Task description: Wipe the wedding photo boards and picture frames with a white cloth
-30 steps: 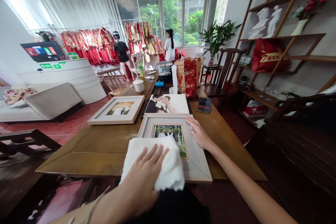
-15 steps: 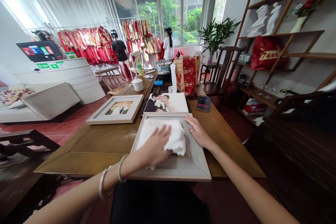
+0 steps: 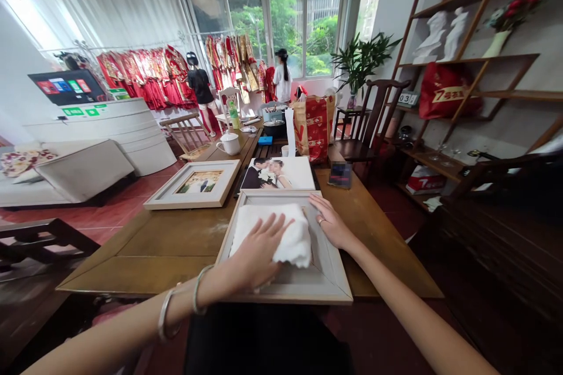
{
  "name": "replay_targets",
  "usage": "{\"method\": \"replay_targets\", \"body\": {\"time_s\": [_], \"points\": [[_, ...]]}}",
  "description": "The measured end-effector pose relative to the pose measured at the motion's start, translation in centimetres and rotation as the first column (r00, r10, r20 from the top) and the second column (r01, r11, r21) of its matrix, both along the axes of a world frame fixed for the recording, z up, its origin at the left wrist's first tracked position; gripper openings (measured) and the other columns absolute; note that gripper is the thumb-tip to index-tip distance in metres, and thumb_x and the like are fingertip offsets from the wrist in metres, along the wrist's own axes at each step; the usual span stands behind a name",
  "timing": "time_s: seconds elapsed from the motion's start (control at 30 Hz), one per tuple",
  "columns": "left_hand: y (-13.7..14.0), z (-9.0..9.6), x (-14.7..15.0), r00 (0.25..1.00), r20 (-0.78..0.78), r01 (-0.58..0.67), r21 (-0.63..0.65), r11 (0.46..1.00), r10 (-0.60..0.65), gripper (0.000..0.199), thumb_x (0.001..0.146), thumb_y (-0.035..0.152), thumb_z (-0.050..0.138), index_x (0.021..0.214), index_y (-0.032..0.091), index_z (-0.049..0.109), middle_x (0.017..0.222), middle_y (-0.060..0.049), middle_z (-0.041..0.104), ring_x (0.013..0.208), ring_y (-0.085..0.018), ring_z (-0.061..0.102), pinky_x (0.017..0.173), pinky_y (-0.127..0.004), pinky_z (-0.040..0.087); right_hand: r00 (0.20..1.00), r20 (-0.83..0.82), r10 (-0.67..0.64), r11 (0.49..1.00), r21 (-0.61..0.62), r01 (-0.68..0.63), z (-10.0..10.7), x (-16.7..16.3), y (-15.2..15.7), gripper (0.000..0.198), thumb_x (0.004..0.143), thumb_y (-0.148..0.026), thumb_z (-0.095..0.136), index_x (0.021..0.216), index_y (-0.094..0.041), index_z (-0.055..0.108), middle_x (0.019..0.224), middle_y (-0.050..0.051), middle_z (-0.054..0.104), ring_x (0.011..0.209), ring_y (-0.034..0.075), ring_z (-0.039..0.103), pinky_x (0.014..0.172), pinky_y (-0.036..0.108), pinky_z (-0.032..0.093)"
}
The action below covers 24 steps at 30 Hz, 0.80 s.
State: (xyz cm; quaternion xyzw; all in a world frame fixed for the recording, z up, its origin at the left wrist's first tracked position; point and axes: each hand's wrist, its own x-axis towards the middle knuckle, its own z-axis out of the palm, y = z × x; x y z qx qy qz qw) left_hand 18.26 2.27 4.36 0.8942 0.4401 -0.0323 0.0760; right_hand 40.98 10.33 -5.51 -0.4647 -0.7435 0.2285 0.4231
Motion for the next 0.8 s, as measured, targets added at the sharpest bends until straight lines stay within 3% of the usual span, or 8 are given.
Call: {"method": "replay_targets", "body": {"time_s": [0.17,0.33,0.43,0.57,0.8], "points": [[4.9,-0.4,0.5,0.997,0.059,-0.050,0.120,0.992,0.043,0.072,0.079,0.020,0.045,0.144,0.008,0.016,0.153,-0.016,0.015,0.139,-0.035,0.007,0.112,-0.050,0.014,0.998,-0.057,0.015,1.000,0.024,-0.014,-0.5,0.1,0.2,0.043,0.084,-0.029,0.047,0.127,-0.028,0.054,0.139,0.005,0.048,0.134,0.024,0.036,0.113,0.050,0.022],[5.8,-0.5,2.7,0.999,0.051,0.012,0.098,0.995,-0.018,0.071,0.079,0.022,0.046,0.143,0.009,0.018,0.153,-0.015,0.015,0.140,-0.034,0.005,0.112,-0.051,0.012,0.990,-0.144,0.005,1.000,0.006,-0.005,-1.0,0.3,0.8,0.044,0.082,-0.029,0.049,0.124,-0.030,0.056,0.139,0.003,0.049,0.133,0.025,0.037,0.113,0.049,0.023],[4.6,-0.6,3.4,0.997,0.040,0.066,0.065,0.996,-0.069,0.068,0.080,0.025,0.048,0.142,0.011,0.023,0.152,-0.015,0.018,0.140,-0.033,0.009,0.111,-0.050,0.014,0.977,-0.212,-0.007,0.998,-0.061,-0.007,-0.9,0.4,1.0,0.042,0.080,-0.029,0.048,0.121,-0.030,0.059,0.138,0.002,0.051,0.133,0.024,0.038,0.113,0.046,0.025],[1.0,-0.2,2.6,0.985,0.053,0.165,-0.010,0.986,-0.164,0.065,0.082,0.029,0.045,0.141,0.011,0.025,0.152,-0.016,0.019,0.140,-0.033,0.010,0.111,-0.051,0.016,0.962,-0.271,-0.020,0.992,-0.125,-0.014,-0.3,0.1,0.7,0.043,0.081,-0.026,0.045,0.121,-0.030,0.060,0.139,0.000,0.050,0.134,0.022,0.037,0.114,0.045,0.022],[-6.2,-0.6,-0.1,0.929,0.095,0.362,-0.023,0.932,-0.358,0.091,0.071,0.040,0.064,0.145,0.020,0.015,0.154,-0.010,0.013,0.141,-0.030,0.003,0.114,-0.050,0.008,0.975,-0.210,-0.073,0.993,-0.111,0.050,-0.1,-0.5,0.3,0.043,0.082,-0.026,0.048,0.124,-0.028,0.057,0.141,0.003,0.047,0.137,0.023,0.031,0.115,0.045,0.020]]}}
